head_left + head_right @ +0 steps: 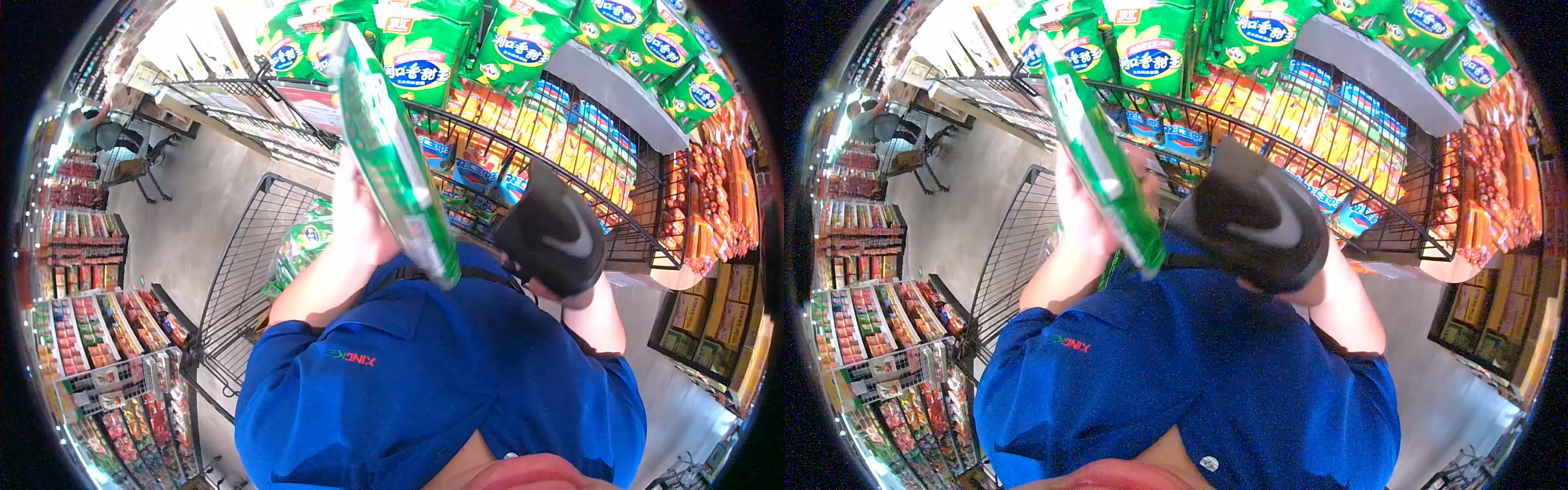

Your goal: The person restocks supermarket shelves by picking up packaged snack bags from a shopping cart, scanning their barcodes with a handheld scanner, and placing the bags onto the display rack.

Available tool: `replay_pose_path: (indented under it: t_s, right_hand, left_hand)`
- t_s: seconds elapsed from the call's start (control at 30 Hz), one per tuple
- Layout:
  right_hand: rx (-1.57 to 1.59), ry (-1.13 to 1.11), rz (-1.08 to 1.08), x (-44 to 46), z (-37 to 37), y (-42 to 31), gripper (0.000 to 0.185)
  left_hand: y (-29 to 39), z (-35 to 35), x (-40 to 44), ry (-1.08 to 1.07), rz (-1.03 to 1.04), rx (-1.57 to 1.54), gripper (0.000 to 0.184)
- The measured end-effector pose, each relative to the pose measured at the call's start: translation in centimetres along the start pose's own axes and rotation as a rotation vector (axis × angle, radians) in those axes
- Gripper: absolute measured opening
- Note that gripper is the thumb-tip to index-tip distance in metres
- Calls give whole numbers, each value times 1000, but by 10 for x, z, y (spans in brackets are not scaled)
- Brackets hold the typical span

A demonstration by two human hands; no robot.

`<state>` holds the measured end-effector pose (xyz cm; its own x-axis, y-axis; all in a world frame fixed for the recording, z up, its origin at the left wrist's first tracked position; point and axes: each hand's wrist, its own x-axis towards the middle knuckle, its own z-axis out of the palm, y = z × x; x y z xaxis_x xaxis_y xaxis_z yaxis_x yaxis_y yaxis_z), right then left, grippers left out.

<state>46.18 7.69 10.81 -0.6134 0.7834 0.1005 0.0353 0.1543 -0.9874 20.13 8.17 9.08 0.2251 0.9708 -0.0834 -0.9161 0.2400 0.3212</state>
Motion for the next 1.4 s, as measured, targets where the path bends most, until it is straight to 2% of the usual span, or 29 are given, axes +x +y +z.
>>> replay_pose_path:
  t_s: [0.03,0.1,0.13,0.17,0.23,0.27,0.33,0.4,0.6,0.67,0.73,0.77,0.83,0.87,0.9,0.97,1.03,1.1,1.17,1.23,1.3,1.33,1.37,1.4]
  right_hand:
    - [399,61,88,2,-1,4,72]
    - [174,-34,-147,27,-13,10,86]
    - [335,-27,-128,33,-7,13,85]
    - [496,-21,-109,38,-1,17,85]
    - [586,-112,-140,44,-7,44,78]
    - [637,-123,-114,42,-3,36,76]
    - [688,-130,-90,42,-3,32,74]
    - [857,-426,-75,50,-11,40,77]
    - [549,-53,-193,26,2,13,78]
    - [480,10,-212,21,3,7,78]
    - [476,19,-203,17,1,4,79]
    - [472,21,-207,15,1,4,79]
    - [446,107,-236,14,-1,3,79]
    - [366,95,-255,15,-4,-4,80]
    - [360,99,-258,15,-4,-9,80]
    - [397,111,-288,14,-2,-19,78]
    - [379,79,-279,8,-1,-25,81]
    - [537,13,-269,0,-5,-23,82]
    - [154,-77,-415,-10,-27,-4,89]
    - [295,-34,-231,-28,-24,2,81]
    - [-28,-164,-271,-33,-32,10,73]
    - [-11,-192,-147,-33,-30,12,65]
    - [-88,-285,-325,-32,-33,6,58]
    - [-46,-286,-253,-33,-32,8,57]
  left_hand:
    - [-3,1,-5,-118,-155,-70,58]
    - [-25,-28,19,-674,-127,26,62]
    - [-32,-31,12,-638,-258,-47,64]
    - [-37,-21,10,-730,-345,-82,62]
    - [-60,-23,18,-1029,-572,-389,70]
    - [-65,-20,17,-1071,-630,-448,70]
    - [-72,-15,12,-1052,-679,-484,72]
    - [-74,-13,6,-1019,-699,-504,73]
    - [-69,-6,-8,-808,-670,-499,77]
    - [-58,-1,-15,-618,-603,-469,79]
    - [-42,9,-29,-265,-468,-356,80]
    - [-35,14,-34,-153,-400,-210,81]
    - [-29,20,-41,-245,-231,407,87]
    - [-29,15,-38,-460,-148,454,83]
    - [-27,10,-36,-520,-168,461,69]
    - [-25,13,-37,-460,-151,882,58]
    - [-33,17,-36,-402,-138,854,55]
    - [-38,19,-35,-356,-119,829,52]
    - [-42,16,-34,-314,-128,652,52]
    - [-48,14,-30,-320,-102,611,50]
    - [-47,24,-23,-397,-125,584,47]
    - [-46,24,-20,-405,-120,591,47]
    - [-45,22,-16,-395,-141,609,45]
    - [-43,23,-12,-386,-161,630,44]
